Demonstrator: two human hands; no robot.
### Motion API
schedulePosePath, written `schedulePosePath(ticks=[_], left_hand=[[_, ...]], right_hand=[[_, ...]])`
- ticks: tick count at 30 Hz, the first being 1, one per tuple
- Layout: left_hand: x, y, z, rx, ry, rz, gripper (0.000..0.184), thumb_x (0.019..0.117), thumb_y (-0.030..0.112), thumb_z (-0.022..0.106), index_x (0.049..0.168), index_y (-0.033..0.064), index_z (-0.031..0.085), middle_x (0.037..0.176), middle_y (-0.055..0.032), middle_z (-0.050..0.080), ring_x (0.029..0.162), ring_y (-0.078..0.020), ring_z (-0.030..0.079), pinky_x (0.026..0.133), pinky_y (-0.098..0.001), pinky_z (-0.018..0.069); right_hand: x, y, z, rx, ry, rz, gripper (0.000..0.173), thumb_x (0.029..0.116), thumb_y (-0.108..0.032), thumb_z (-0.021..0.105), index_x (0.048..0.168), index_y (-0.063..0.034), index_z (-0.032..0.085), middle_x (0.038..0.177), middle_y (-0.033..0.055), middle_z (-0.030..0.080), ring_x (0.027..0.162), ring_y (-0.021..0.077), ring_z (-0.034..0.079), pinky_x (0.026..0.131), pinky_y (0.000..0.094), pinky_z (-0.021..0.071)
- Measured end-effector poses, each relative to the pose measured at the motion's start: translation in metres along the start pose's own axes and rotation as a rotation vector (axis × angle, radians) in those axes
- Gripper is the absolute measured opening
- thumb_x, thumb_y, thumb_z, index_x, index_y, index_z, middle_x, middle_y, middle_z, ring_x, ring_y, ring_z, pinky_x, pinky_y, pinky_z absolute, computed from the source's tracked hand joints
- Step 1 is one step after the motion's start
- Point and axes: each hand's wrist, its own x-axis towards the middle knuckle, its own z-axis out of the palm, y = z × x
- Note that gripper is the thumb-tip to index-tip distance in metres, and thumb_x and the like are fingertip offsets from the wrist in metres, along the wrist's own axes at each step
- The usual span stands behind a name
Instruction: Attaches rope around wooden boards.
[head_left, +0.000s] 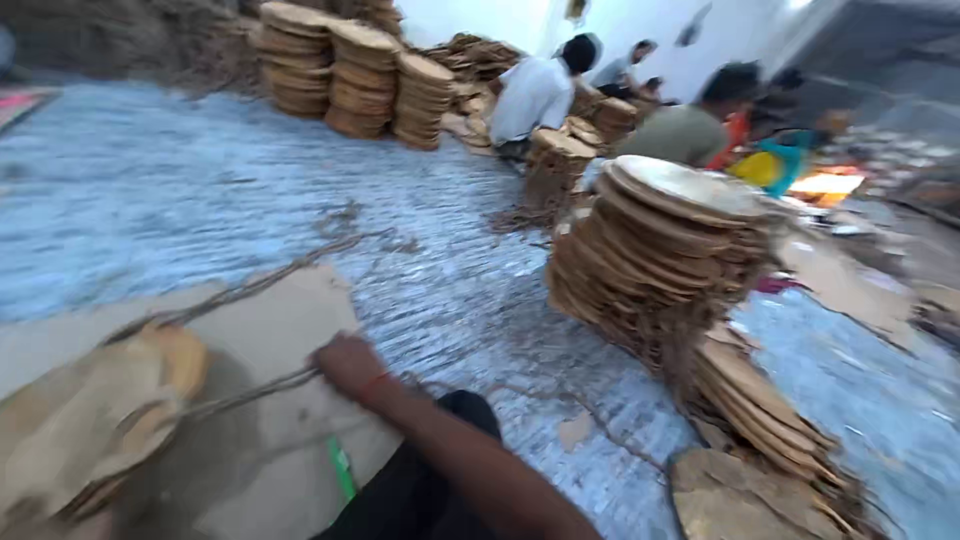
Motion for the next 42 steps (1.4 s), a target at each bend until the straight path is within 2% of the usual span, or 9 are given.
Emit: schedulePosePath(ticks=[4, 8, 14, 16, 19, 22, 26, 31, 42], left_hand=[[0.002, -0.014, 0.003, 0.174, 0.157, -0.067, 0.046, 0.1142, 0.028, 0.025, 0.153, 0.0043, 0.028, 0.139, -0.0175, 0.046, 0.113, -0.0238, 0.054, 0.092, -0.0427, 0.0516], [0.011, -0.016, 0.011, 0.321, 0.372, -0.142, 0.045, 0.1080, 0.012, 0.038, 0.150, -0.0045, 0.035, 0.149, -0.0274, 0.043, 0.129, -0.0384, 0.052, 0.099, -0.0590, 0.0503], [0.028, -0.015, 0.013, 0.513, 0.593, -0.029, 0.070, 0.1027, 0.015, 0.053, 0.160, -0.0022, 0.016, 0.158, -0.0290, 0.032, 0.143, -0.0393, 0.039, 0.110, -0.0553, 0.0427], [0.026, -0.011, 0.017, 0.614, 0.489, 0.204, 0.074, 0.1001, 0.011, 0.060, 0.160, -0.0024, 0.019, 0.159, -0.0308, 0.029, 0.146, -0.0405, 0.036, 0.114, -0.0518, 0.0396], [0.002, -0.021, 0.013, 0.970, -0.132, 0.481, 0.057, 0.1032, 0.012, 0.058, 0.152, -0.0069, 0.036, 0.153, -0.0307, 0.043, 0.140, -0.0411, 0.047, 0.114, -0.0525, 0.0428], [-0.031, -0.054, 0.025, 1.280, -0.813, 0.524, 0.056, 0.0977, 0.015, 0.067, 0.149, 0.0028, 0.048, 0.151, -0.0169, 0.052, 0.138, -0.0315, 0.052, 0.115, -0.0530, 0.0438], [-0.061, -0.092, 0.042, 1.377, -1.179, 0.451, 0.067, 0.0927, 0.030, 0.077, 0.150, 0.0084, 0.050, 0.140, -0.0129, 0.061, 0.127, -0.0276, 0.061, 0.111, -0.0516, 0.0463], [-0.052, -0.084, 0.043, 1.309, -1.058, 0.190, 0.038, 0.1029, 0.021, 0.064, 0.139, 0.0088, 0.059, 0.092, -0.0131, 0.067, 0.072, -0.0217, 0.063, 0.070, -0.0420, 0.0554], [-0.033, -0.124, 0.036, 1.303, -0.745, -0.256, 0.034, 0.1097, 0.022, 0.051, 0.136, 0.0004, 0.058, 0.113, -0.0169, 0.068, 0.090, -0.0220, 0.069, 0.083, -0.0387, 0.0569]], right_hand=[[-0.008, 0.084, 0.002, -0.047, 0.257, 0.023, 0.019, 0.0902, -0.009, 0.074, 0.109, -0.0073, 0.077, 0.107, 0.0181, 0.075, 0.106, 0.0411, 0.068, 0.102, 0.0636, 0.0469], [-0.035, 0.112, 0.034, 0.132, 0.002, 0.190, 0.030, 0.0918, -0.024, 0.077, 0.118, -0.0094, 0.073, 0.113, 0.0163, 0.072, 0.105, 0.0357, 0.068, 0.096, 0.0589, 0.0521], [-0.049, 0.109, 0.047, 0.366, -0.256, 0.337, 0.059, 0.0780, -0.037, 0.091, 0.126, -0.0106, 0.068, 0.115, 0.0114, 0.071, 0.101, 0.0297, 0.068, 0.094, 0.0549, 0.0542], [-0.048, 0.109, 0.050, 0.286, -0.369, 0.309, 0.062, 0.0818, -0.032, 0.087, 0.134, -0.0112, 0.062, 0.118, 0.0124, 0.071, 0.108, 0.0330, 0.068, 0.098, 0.0582, 0.0515], [-0.054, 0.104, 0.054, 0.367, -0.239, 0.256, 0.040, 0.0911, -0.018, 0.079, 0.126, -0.0046, 0.066, 0.110, 0.0165, 0.073, 0.101, 0.0342, 0.071, 0.093, 0.0571, 0.0547], [-0.063, 0.075, 0.052, 0.627, -0.041, 0.144, 0.021, 0.0955, -0.010, 0.073, 0.115, -0.0025, 0.069, 0.099, 0.0142, 0.074, 0.083, 0.0256, 0.072, 0.080, 0.0471, 0.0614], [-0.065, 0.038, 0.060, 0.786, -0.115, 0.046, 0.021, 0.0969, -0.013, 0.072, 0.115, -0.0035, 0.072, 0.100, 0.0091, 0.075, 0.082, 0.0169, 0.071, 0.082, 0.0372, 0.0603], [-0.071, 0.023, 0.051, 0.868, 0.013, 0.077, 0.021, 0.0960, -0.006, 0.071, 0.117, -0.0023, 0.070, 0.102, 0.0124, 0.073, 0.081, 0.0201, 0.068, 0.078, 0.0391, 0.0579], [-0.029, 0.028, 0.106, 0.506, -0.164, 0.337, 0.021, 0.1045, -0.020, 0.060, 0.114, -0.0052, 0.072, 0.105, 0.0176, 0.074, 0.099, 0.0346, 0.071, 0.090, 0.0563, 0.0541]])
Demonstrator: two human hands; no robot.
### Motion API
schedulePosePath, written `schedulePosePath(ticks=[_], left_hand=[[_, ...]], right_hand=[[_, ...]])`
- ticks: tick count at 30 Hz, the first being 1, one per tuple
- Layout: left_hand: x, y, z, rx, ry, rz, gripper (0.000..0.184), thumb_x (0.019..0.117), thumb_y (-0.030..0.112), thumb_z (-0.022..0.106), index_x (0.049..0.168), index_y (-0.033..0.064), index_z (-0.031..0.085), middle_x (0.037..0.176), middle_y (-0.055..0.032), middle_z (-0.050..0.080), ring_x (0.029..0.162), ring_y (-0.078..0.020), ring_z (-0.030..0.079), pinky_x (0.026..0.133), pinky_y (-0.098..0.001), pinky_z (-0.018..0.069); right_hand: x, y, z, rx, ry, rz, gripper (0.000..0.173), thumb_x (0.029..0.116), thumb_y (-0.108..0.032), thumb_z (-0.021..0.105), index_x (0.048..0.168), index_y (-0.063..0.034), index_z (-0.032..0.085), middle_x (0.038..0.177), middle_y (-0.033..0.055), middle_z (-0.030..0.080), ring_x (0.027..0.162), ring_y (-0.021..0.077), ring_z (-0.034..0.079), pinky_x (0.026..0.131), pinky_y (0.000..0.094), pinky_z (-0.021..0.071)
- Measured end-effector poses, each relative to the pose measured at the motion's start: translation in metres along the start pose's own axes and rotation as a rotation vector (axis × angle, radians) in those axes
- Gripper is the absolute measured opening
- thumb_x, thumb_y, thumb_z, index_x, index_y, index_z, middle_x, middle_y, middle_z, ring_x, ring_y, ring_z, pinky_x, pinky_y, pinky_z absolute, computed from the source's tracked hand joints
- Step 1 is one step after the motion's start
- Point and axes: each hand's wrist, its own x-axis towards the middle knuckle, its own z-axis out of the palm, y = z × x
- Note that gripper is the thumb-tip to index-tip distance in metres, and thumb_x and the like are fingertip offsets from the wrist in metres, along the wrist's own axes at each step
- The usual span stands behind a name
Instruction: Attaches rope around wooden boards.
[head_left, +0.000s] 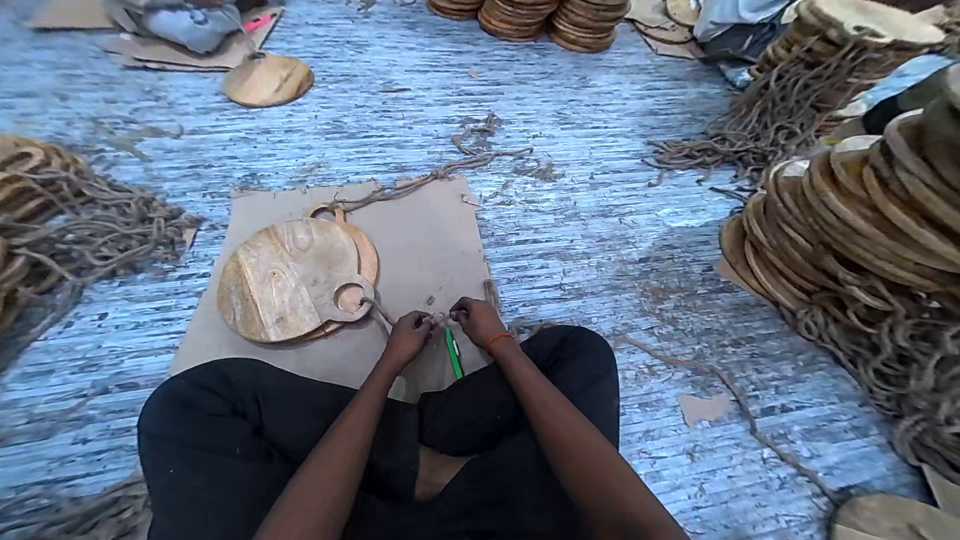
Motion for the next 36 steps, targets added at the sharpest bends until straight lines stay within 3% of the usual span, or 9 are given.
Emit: schedulePosePath(ticks=[3, 5, 11, 14, 17, 23, 25, 30, 36], left_hand=[[0.007, -0.003, 0.002, -0.011, 0.032, 0.028, 0.036, 0.1124, 0.023, 0.042, 0.144, 0.0086, 0.053, 0.100, -0.0123, 0.070, 0.071, -0.0173, 0.062, 0.065, -0.0344, 0.0515], [0.013, -0.011, 0.002, 0.019, 0.044, 0.054, 0.034, 0.1127, 0.023, 0.040, 0.133, 0.0085, 0.063, 0.096, -0.0101, 0.067, 0.069, -0.0172, 0.058, 0.065, -0.0353, 0.0500], [0.009, -0.006, 0.005, 0.015, 0.112, 0.085, 0.028, 0.1015, 0.025, 0.067, 0.122, 0.0057, 0.068, 0.104, -0.0137, 0.070, 0.080, -0.0218, 0.065, 0.076, -0.0425, 0.0547], [0.010, -0.007, 0.008, 0.072, 0.125, 0.094, 0.023, 0.1014, 0.020, 0.066, 0.119, 0.0054, 0.069, 0.096, -0.0125, 0.070, 0.077, -0.0211, 0.065, 0.074, -0.0413, 0.0555], [0.009, -0.002, 0.013, 0.215, 0.158, 0.148, 0.021, 0.1004, 0.017, 0.067, 0.116, 0.0052, 0.072, 0.106, -0.0150, 0.070, 0.090, -0.0268, 0.067, 0.087, -0.0481, 0.0550], [0.006, -0.001, 0.018, 0.344, 0.185, 0.166, 0.023, 0.1000, 0.021, 0.067, 0.115, 0.0058, 0.074, 0.112, -0.0159, 0.068, 0.094, -0.0267, 0.067, 0.090, -0.0454, 0.0549], [0.007, 0.000, 0.019, 0.348, 0.170, 0.156, 0.024, 0.1006, 0.022, 0.066, 0.116, 0.0058, 0.075, 0.113, -0.0166, 0.067, 0.096, -0.0272, 0.066, 0.091, -0.0451, 0.0539], [0.010, -0.001, 0.021, 0.338, 0.170, 0.130, 0.022, 0.1008, 0.020, 0.066, 0.114, 0.0045, 0.075, 0.114, -0.0176, 0.066, 0.097, -0.0289, 0.065, 0.092, -0.0463, 0.0535], [0.009, 0.001, 0.021, 0.382, 0.144, 0.159, 0.022, 0.1039, 0.017, 0.060, 0.116, 0.0028, 0.073, 0.118, -0.0175, 0.065, 0.097, -0.0297, 0.065, 0.092, -0.0473, 0.0537]], right_hand=[[0.006, 0.005, 0.003, 0.046, 0.004, 0.045, 0.022, 0.1048, -0.020, 0.059, 0.112, -0.0034, 0.071, 0.103, 0.0182, 0.073, 0.095, 0.0339, 0.070, 0.089, 0.0555, 0.0542], [0.008, 0.005, 0.005, 0.058, -0.010, 0.023, 0.019, 0.1037, -0.017, 0.061, 0.113, -0.0051, 0.072, 0.104, 0.0175, 0.073, 0.095, 0.0335, 0.071, 0.088, 0.0555, 0.0546], [0.002, 0.002, 0.001, 0.196, 0.070, -0.010, 0.014, 0.0975, -0.011, 0.070, 0.109, -0.0067, 0.077, 0.105, 0.0151, 0.075, 0.096, 0.0303, 0.071, 0.088, 0.0528, 0.0553], [0.000, 0.002, 0.004, 0.233, 0.096, -0.002, 0.014, 0.0927, -0.017, 0.078, 0.103, -0.0070, 0.078, 0.101, 0.0149, 0.075, 0.090, 0.0302, 0.071, 0.082, 0.0535, 0.0561], [0.002, 0.006, 0.007, 0.222, 0.079, 0.033, 0.016, 0.0923, -0.017, 0.077, 0.101, -0.0039, 0.077, 0.096, 0.0183, 0.073, 0.085, 0.0336, 0.070, 0.078, 0.0558, 0.0559], [0.013, 0.014, 0.011, 0.185, 0.026, 0.062, 0.016, 0.0909, -0.010, 0.076, 0.106, -0.0053, 0.075, 0.102, 0.0166, 0.074, 0.092, 0.0331, 0.071, 0.082, 0.0554, 0.0560], [0.016, 0.012, 0.010, 0.177, -0.036, 0.100, 0.021, 0.0939, -0.012, 0.074, 0.114, -0.0080, 0.075, 0.110, 0.0148, 0.074, 0.101, 0.0317, 0.071, 0.090, 0.0538, 0.0549], [0.017, 0.003, 0.001, 0.109, -0.143, 0.134, 0.020, 0.0994, -0.018, 0.068, 0.116, -0.0110, 0.077, 0.117, 0.0128, 0.074, 0.113, 0.0295, 0.068, 0.102, 0.0525, 0.0498], [0.005, 0.002, 0.008, 0.118, -0.014, 0.104, 0.019, 0.1020, -0.019, 0.065, 0.110, -0.0068, 0.077, 0.100, 0.0189, 0.074, 0.090, 0.0352, 0.071, 0.081, 0.0563, 0.0555]])
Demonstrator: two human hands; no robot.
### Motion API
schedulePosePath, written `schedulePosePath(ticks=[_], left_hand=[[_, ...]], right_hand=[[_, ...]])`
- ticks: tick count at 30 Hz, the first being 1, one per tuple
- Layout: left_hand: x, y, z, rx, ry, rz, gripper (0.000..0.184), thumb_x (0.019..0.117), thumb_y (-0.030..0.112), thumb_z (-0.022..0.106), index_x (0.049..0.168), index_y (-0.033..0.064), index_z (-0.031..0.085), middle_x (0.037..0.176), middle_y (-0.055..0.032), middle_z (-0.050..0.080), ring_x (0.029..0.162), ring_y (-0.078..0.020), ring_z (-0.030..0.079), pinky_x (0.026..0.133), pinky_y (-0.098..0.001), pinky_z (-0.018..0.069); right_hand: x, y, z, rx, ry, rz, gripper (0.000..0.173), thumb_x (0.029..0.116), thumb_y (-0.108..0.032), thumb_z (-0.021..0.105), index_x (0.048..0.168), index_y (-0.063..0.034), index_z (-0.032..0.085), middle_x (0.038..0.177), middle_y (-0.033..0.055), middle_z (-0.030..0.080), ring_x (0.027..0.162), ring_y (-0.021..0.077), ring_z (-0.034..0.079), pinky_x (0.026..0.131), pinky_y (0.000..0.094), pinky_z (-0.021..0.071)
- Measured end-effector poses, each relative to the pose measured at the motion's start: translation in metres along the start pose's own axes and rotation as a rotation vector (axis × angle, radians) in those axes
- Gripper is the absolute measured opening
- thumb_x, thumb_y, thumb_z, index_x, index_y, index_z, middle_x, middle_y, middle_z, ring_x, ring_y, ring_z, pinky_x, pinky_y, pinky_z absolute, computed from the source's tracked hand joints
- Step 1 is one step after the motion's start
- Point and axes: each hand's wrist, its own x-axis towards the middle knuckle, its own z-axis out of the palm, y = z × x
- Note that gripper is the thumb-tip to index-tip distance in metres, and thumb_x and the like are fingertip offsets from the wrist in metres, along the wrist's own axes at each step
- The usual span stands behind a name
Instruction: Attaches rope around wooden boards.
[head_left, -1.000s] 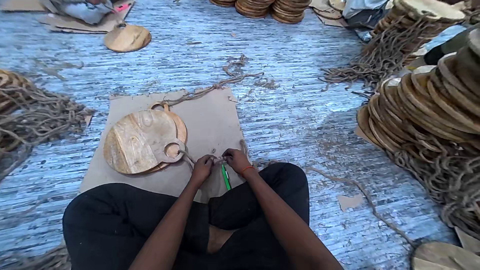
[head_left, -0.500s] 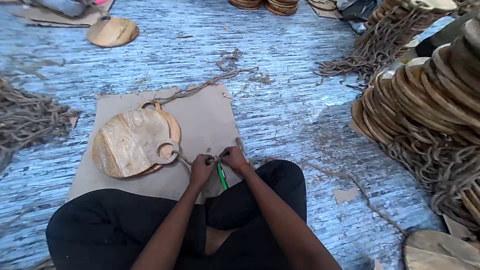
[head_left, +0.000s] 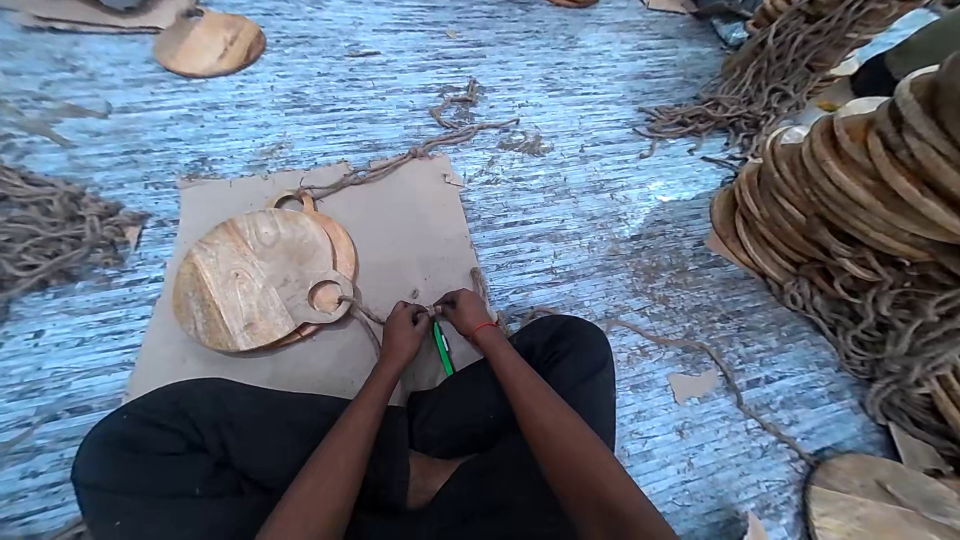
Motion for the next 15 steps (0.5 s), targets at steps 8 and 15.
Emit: schedulePosePath(ticks=[8, 15], left_hand=[[0.001, -0.007, -0.001, -0.031, 0.021, 0.038, 0.021, 0.1020, 0.016, 0.064, 0.114, 0.0023, 0.073, 0.115, -0.0170, 0.065, 0.093, -0.0277, 0.064, 0.087, -0.0458, 0.0540], [0.001, -0.006, -0.003, -0.071, 0.006, 0.006, 0.022, 0.1038, 0.017, 0.061, 0.115, 0.0014, 0.073, 0.115, -0.0184, 0.065, 0.095, -0.0296, 0.064, 0.089, -0.0481, 0.0532]], right_hand=[[0.009, -0.007, -0.008, -0.046, -0.102, 0.053, 0.024, 0.1037, -0.024, 0.062, 0.114, -0.0076, 0.076, 0.109, 0.0160, 0.074, 0.105, 0.0325, 0.069, 0.096, 0.0548, 0.0514], [0.010, -0.004, -0.011, 0.066, -0.092, 0.024, 0.019, 0.0988, -0.022, 0.070, 0.110, -0.0094, 0.078, 0.111, 0.0135, 0.075, 0.108, 0.0291, 0.069, 0.099, 0.0527, 0.0505]])
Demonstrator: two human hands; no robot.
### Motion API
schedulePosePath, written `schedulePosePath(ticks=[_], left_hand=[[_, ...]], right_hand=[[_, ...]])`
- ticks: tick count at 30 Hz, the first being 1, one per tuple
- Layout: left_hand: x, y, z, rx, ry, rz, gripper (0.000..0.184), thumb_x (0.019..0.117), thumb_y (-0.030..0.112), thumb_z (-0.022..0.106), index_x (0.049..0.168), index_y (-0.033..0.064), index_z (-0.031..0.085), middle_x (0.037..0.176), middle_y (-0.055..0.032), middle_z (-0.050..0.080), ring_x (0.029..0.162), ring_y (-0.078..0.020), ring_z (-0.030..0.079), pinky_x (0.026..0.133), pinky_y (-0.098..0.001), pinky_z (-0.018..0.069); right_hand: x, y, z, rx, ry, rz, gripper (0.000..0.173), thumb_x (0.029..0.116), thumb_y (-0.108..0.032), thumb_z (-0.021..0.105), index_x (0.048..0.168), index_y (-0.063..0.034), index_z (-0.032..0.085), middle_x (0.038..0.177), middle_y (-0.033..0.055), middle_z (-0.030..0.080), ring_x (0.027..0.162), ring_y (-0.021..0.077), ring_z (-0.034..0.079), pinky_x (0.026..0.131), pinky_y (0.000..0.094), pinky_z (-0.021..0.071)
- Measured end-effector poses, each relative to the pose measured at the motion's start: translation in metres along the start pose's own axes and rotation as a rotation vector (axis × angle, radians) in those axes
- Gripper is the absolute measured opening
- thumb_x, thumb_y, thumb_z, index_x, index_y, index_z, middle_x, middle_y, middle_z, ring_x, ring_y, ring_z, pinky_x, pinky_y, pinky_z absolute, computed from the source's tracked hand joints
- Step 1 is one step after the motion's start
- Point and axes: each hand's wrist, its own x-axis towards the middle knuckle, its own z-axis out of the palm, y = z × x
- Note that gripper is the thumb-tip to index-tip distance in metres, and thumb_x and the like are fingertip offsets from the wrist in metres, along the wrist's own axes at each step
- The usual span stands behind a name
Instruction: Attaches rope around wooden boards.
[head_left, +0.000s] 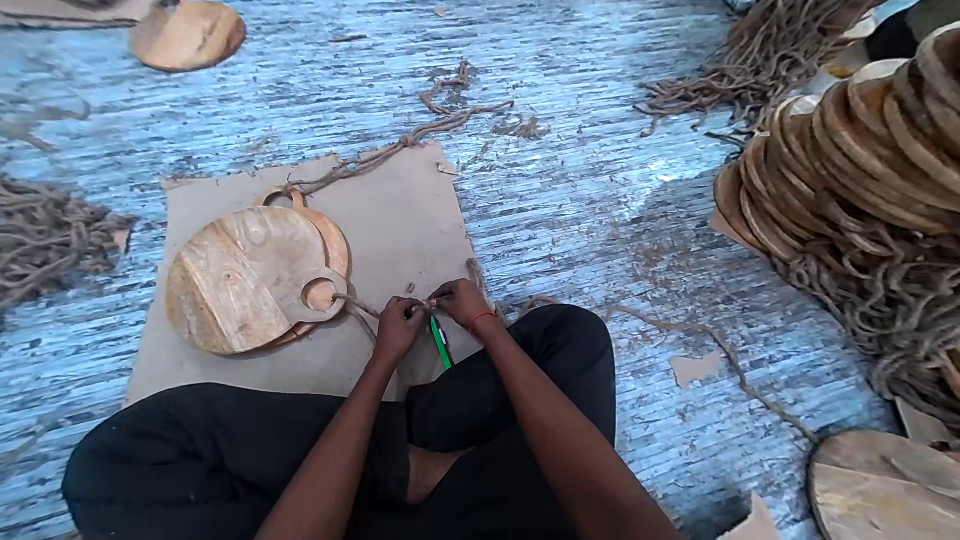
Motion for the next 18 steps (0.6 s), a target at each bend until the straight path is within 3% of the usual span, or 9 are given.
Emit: schedulePosePath(ticks=[6, 13, 16, 18], left_hand=[[0.001, 0.004, 0.002, 0.045, 0.021, -0.030, 0.021, 0.1032, 0.016, 0.062, 0.112, 0.0017, 0.073, 0.111, -0.0191, 0.065, 0.095, -0.0310, 0.064, 0.089, -0.0495, 0.0530], [0.004, 0.010, 0.006, 0.096, 0.065, -0.031, 0.020, 0.1003, 0.016, 0.067, 0.112, 0.0013, 0.074, 0.119, -0.0200, 0.063, 0.099, -0.0318, 0.064, 0.091, -0.0488, 0.0533], [0.003, 0.004, 0.004, 0.079, 0.010, -0.037, 0.020, 0.1000, 0.018, 0.069, 0.111, 0.0023, 0.074, 0.119, -0.0186, 0.062, 0.096, -0.0299, 0.063, 0.090, -0.0472, 0.0532], [-0.002, -0.001, 0.003, 0.070, -0.045, -0.036, 0.020, 0.1001, 0.020, 0.069, 0.111, 0.0043, 0.075, 0.119, -0.0174, 0.064, 0.097, -0.0283, 0.065, 0.090, -0.0461, 0.0545]], right_hand=[[0.002, -0.003, 0.002, -0.052, -0.005, 0.065, 0.019, 0.0991, -0.022, 0.069, 0.110, -0.0113, 0.078, 0.110, 0.0130, 0.075, 0.106, 0.0298, 0.070, 0.096, 0.0542, 0.0513], [0.003, -0.006, 0.005, -0.054, 0.026, 0.107, 0.018, 0.0983, -0.023, 0.070, 0.109, -0.0113, 0.078, 0.108, 0.0126, 0.075, 0.104, 0.0306, 0.070, 0.095, 0.0550, 0.0523], [0.000, -0.004, 0.007, -0.080, -0.019, 0.117, 0.019, 0.0980, -0.022, 0.070, 0.109, -0.0088, 0.077, 0.108, 0.0157, 0.074, 0.103, 0.0332, 0.070, 0.093, 0.0561, 0.0525], [-0.006, 0.002, 0.011, -0.089, -0.027, 0.108, 0.018, 0.0970, -0.021, 0.072, 0.105, -0.0051, 0.077, 0.102, 0.0197, 0.073, 0.096, 0.0362, 0.070, 0.086, 0.0577, 0.0538]])
